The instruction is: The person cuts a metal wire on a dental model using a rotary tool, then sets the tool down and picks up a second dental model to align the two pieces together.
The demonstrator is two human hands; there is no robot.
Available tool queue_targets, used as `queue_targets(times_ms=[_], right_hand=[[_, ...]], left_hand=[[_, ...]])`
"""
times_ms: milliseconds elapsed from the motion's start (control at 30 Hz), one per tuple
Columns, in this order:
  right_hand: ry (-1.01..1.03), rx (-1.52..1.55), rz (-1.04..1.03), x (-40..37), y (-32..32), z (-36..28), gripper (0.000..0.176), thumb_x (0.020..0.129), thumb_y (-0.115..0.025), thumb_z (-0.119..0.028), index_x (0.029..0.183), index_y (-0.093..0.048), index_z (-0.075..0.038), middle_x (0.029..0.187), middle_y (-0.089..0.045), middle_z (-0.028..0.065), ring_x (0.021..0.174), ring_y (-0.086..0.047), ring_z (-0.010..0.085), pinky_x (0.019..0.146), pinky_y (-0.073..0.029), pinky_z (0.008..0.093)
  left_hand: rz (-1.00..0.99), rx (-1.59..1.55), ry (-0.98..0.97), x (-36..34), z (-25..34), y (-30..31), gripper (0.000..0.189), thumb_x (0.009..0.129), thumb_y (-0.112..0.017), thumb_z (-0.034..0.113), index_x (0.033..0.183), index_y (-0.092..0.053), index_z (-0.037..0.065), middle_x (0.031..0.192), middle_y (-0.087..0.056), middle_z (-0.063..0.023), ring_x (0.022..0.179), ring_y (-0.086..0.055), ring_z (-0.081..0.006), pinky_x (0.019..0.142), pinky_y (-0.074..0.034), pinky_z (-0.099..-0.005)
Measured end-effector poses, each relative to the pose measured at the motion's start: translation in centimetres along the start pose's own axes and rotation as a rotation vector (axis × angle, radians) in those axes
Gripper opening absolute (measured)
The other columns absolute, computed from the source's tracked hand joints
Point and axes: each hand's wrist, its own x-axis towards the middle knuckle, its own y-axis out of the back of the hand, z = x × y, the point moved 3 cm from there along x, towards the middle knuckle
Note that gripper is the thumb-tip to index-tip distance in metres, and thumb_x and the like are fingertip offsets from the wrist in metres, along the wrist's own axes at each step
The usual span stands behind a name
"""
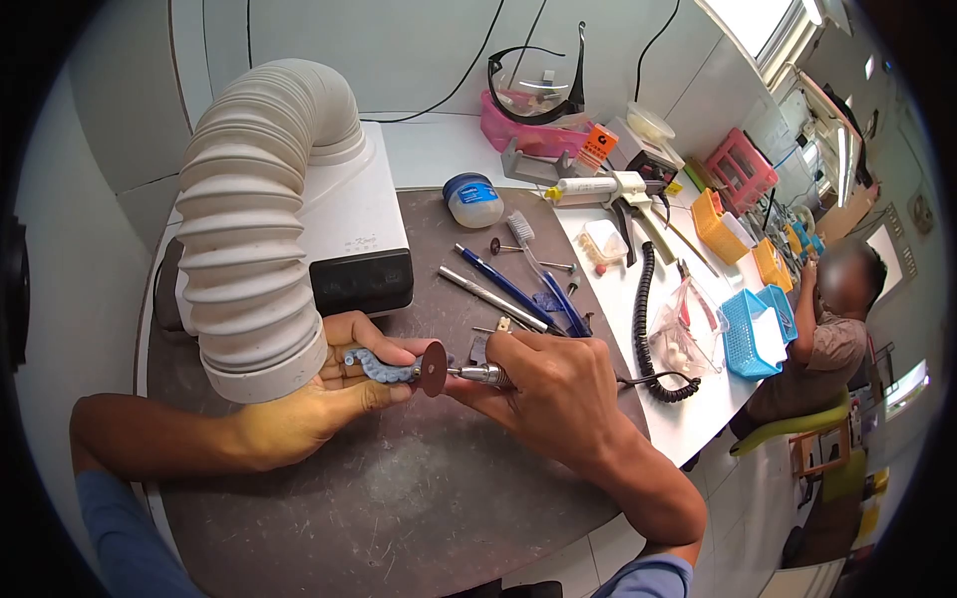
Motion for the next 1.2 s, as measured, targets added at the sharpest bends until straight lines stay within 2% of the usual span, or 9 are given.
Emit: queue_targets(times_ms=[67,100,167,400,500,600,1100,1200], right_hand=[[0.001,-0.013,-0.015,0.0,0.1,-0.1,0.049,0.075,-0.083,-0.042,0.063,-0.05,-0.008,0.052,-0.051,0.0038,0.039,-0.048,0.017,0.038,-0.035,0.0344],[0.001,-0.013,-0.015,0.1,0.1,-0.1,0.049,0.075,-0.083,-0.042,0.063,-0.05,-0.008,0.052,-0.051,0.0038,0.039,-0.048,0.017,0.038,-0.035,0.0344],[0.008,-0.019,-0.02,0.1,0.2,-0.1,0.048,0.075,-0.083,-0.042,0.064,-0.051,-0.008,0.052,-0.052,0.004,0.04,-0.049,0.0171,0.038,-0.036,0.0343],[-0.002,-0.005,-0.027,0.1,0.0,0.0,0.047,0.076,-0.082,-0.043,0.065,-0.053,-0.008,0.052,-0.052,0.0044,0.04,-0.051,0.0176,0.038,-0.036,0.0344],[0.016,-0.027,-0.036,0.1,0.1,-0.1,0.047,0.076,-0.082,-0.043,0.065,-0.053,-0.008,0.052,-0.052,0.0043,0.041,-0.051,0.0178,0.038,-0.036,0.0345],[0.007,-0.02,-0.041,0.0,0.0,0.0,0.047,0.076,-0.082,-0.043,0.064,-0.053,-0.008,0.052,-0.053,0.004,0.04,-0.051,0.0176,0.038,-0.036,0.0344],[-0.002,-0.023,-0.041,0.1,0.2,-0.1,0.047,0.076,-0.083,-0.042,0.064,-0.051,-0.008,0.052,-0.052,0.0035,0.04,-0.049,0.0171,0.038,-0.035,0.0342],[0.005,-0.018,-0.032,0.2,0.2,-0.1,0.047,0.076,-0.083,-0.042,0.064,-0.051,-0.008,0.052,-0.052,0.0037,0.04,-0.05,0.0173,0.038,-0.036,0.0346]], left_hand=[[0.083,-0.01,-0.146,0.1,-0.5,0.2,0.018,0.089,-0.072,0.008,0.104,-0.062,0.002,0.113,-0.069,-0.0132,0.104,-0.065,-0.0159,0.093,-0.051,-0.0277],[0.083,-0.01,-0.146,0.1,-0.2,0.2,0.018,0.089,-0.072,0.008,0.104,-0.062,0.002,0.113,-0.069,-0.0132,0.104,-0.065,-0.0159,0.093,-0.051,-0.0277],[-0.004,0.03,-0.026,0.0,0.3,0.1,0.018,0.093,-0.063,-0.002,0.107,-0.054,0.003,0.13,-0.059,-0.0187,0.121,-0.058,-0.0189,0.106,-0.047,-0.0302],[0.004,-0.045,-0.013,-0.2,0.4,0.0,0.02,0.092,-0.063,-0.003,0.109,-0.054,0.003,0.131,-0.059,-0.0176,0.12,-0.058,-0.0183,0.104,-0.047,-0.0297],[-0.009,0.043,-0.053,-0.2,0.4,0.0,0.021,0.092,-0.063,-0.004,0.11,-0.053,0.003,0.131,-0.059,-0.0174,0.119,-0.059,-0.0179,0.103,-0.048,-0.029],[0.002,-0.058,0.0,-0.2,0.2,0.0,0.021,0.092,-0.064,-0.002,0.11,-0.054,0.003,0.131,-0.059,-0.0175,0.119,-0.059,-0.0177,0.102,-0.048,-0.029],[0.005,0.042,-0.049,-0.2,0.5,0.1,0.021,0.092,-0.067,0.002,0.109,-0.055,0.003,0.129,-0.061,-0.0161,0.119,-0.059,-0.0172,0.103,-0.048,-0.0285],[0.021,0.08,0.016,-0.2,0.6,0.0,0.021,0.092,-0.067,0.002,0.109,-0.056,0.003,0.129,-0.061,-0.016,0.119,-0.059,-0.0169,0.103,-0.048,-0.0279]])
